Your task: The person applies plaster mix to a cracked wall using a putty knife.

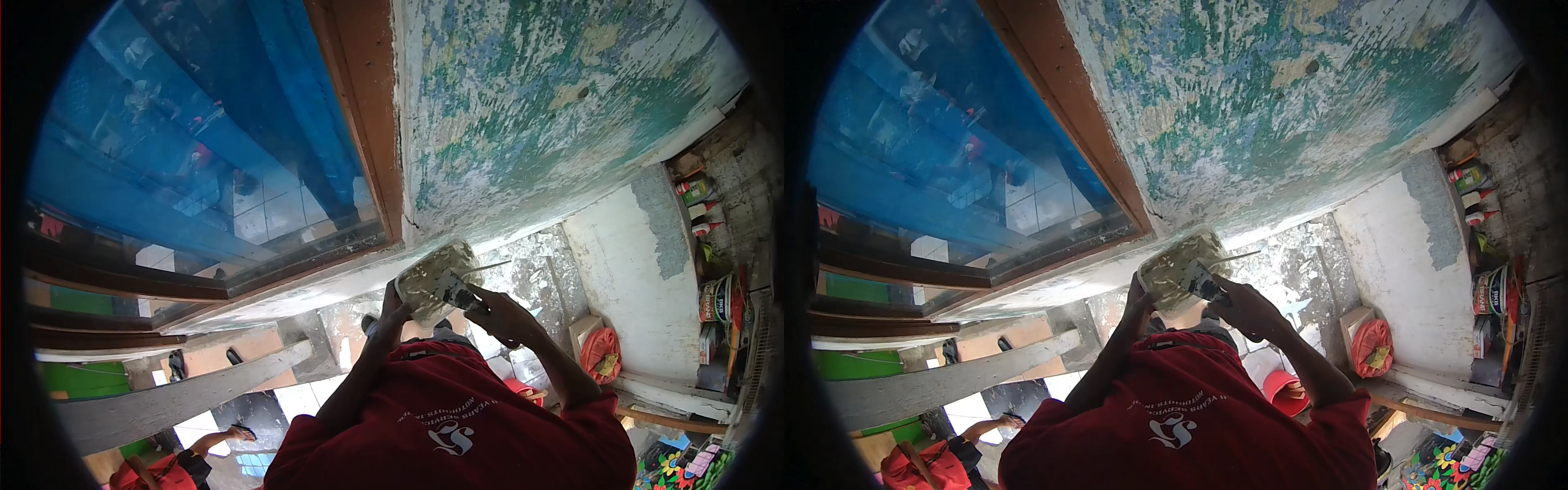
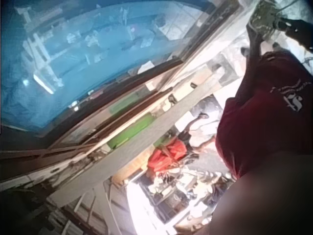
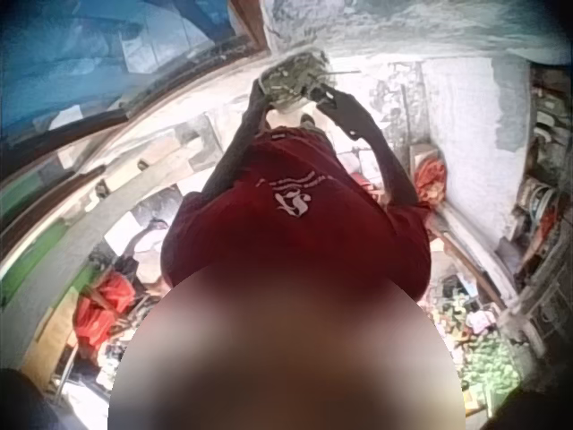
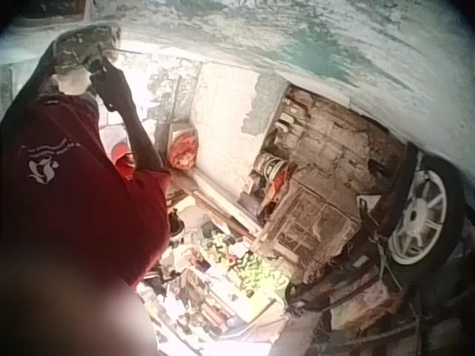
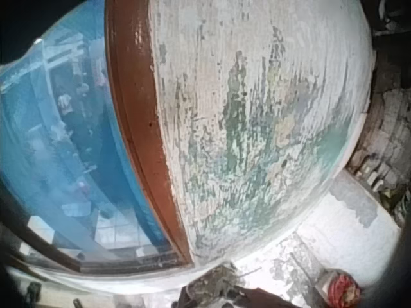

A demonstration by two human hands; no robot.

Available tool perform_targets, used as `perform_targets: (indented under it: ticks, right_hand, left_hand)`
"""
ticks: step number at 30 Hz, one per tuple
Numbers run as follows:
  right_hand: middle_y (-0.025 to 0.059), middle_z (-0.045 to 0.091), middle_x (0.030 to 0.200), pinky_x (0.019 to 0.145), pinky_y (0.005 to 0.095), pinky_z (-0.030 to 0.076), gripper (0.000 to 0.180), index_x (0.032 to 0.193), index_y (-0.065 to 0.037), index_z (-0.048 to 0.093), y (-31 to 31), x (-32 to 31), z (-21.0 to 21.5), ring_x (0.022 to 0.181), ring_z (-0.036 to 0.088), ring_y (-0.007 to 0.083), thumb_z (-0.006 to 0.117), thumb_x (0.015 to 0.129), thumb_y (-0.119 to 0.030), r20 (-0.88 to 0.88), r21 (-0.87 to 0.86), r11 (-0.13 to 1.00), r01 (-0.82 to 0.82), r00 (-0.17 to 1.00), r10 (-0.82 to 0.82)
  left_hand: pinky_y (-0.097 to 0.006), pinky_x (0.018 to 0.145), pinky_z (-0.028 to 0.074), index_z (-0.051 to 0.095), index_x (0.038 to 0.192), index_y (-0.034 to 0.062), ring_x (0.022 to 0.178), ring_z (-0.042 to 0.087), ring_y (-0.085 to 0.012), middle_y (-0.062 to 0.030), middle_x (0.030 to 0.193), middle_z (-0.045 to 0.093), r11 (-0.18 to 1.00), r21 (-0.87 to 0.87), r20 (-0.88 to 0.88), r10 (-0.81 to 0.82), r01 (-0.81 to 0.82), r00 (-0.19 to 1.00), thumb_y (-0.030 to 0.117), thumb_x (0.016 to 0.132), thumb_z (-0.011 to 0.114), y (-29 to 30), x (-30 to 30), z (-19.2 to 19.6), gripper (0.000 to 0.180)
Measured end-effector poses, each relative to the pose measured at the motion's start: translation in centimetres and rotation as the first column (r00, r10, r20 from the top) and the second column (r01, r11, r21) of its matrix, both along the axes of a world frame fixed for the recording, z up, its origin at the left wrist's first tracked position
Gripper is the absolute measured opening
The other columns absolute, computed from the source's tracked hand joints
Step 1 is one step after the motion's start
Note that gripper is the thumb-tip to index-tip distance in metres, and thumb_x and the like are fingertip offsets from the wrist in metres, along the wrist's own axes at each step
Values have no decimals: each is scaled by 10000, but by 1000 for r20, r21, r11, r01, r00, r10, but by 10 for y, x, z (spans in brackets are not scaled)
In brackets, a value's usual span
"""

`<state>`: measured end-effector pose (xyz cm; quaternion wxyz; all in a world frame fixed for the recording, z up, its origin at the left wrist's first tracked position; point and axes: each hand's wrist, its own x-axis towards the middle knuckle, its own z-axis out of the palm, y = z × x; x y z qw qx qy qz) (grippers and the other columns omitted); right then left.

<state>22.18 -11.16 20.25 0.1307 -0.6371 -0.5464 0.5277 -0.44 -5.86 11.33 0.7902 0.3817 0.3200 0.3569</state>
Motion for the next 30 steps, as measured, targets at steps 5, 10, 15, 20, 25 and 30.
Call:
perform_targets:
  ticks: [5, 10, 15, 20, 25, 30]
  right_hand:
    - [40, 563, 677, 510, 277, 472, 621, 1412, -106, 368, 2, -1, -10, 514, 544, 102, 628, 867, -246, -54, -42, 999, 13, 998, -15]
    - [38, 566, 697, 509, 270, 477, 625, 1416, -114, 364, 7, -2, -15, 515, 543, 97, 631, 867, -250, -37, -52, 998, -19, 999, 17]
    - [90, 613, 704, 552, 307, 487, 657, 1426, -103, 334, 9, -6, -17, 551, 567, 138, 594, 850, -282, -89, -69, 998, -2, 996, -4]
    - [91, 613, 707, 553, 313, 488, 641, 1406, -72, 361, 9, -8, -26, 556, 567, 143, 599, 846, -274, -67, -48, 999, 5, 998, -8]
    - [88, 608, 714, 552, 308, 484, 620, 1385, -48, 388, 11, -14, -22, 563, 561, 141, 598, 846, -271, -85, -57, 998, 11, 996, -16]
    - [75, 592, 713, 558, 294, 476, 617, 1386, -61, 397, 12, -13, -29, 569, 551, 136, 600, 843, -271, -103, -46, 999, -1, 995, -4]
  left_hand:
    - [-394, 930, 480, 239, 1386, 13, 1210, 468, -260, -175, 1322, 417, 999, 26, 10, 24, -25, 1000, 397, 745, 687, 1, -3, -11, 871]
    - [-385, 916, 484, 248, 1379, -4, 1193, 482, -255, -178, 1302, 436, 998, 45, 18, 44, -45, 999, 406, 741, 685, 0, -5, -22, 876]
    - [-377, 905, 486, 255, 1374, -18, 1179, 492, -250, -180, 1287, 451, 996, 63, 23, 57, -58, 998, 413, 738, 684, 2, -7, -25, 880]
    - [-410, 1037, 376, 236, 1393, 29, 1274, 401, -270, -172, 1353, 389, 1000, 12, 0, 8, -8, 1000, 395, 713, 711, 5, -9, -18, 907]
    - [-409, 1046, 356, 237, 1401, 34, 1282, 390, -268, -172, 1364, 382, 999, 30, -16, 11, -10, 1000, 364, 750, 678, 4, -13, -28, 853]
    - [-410, 1044, 356, 240, 1400, 32, 1279, 393, -268, -171, 1370, 378, 1000, 8, -21, 5, -5, 1000, 357, 760, 674, 4, -14, -33, 839]
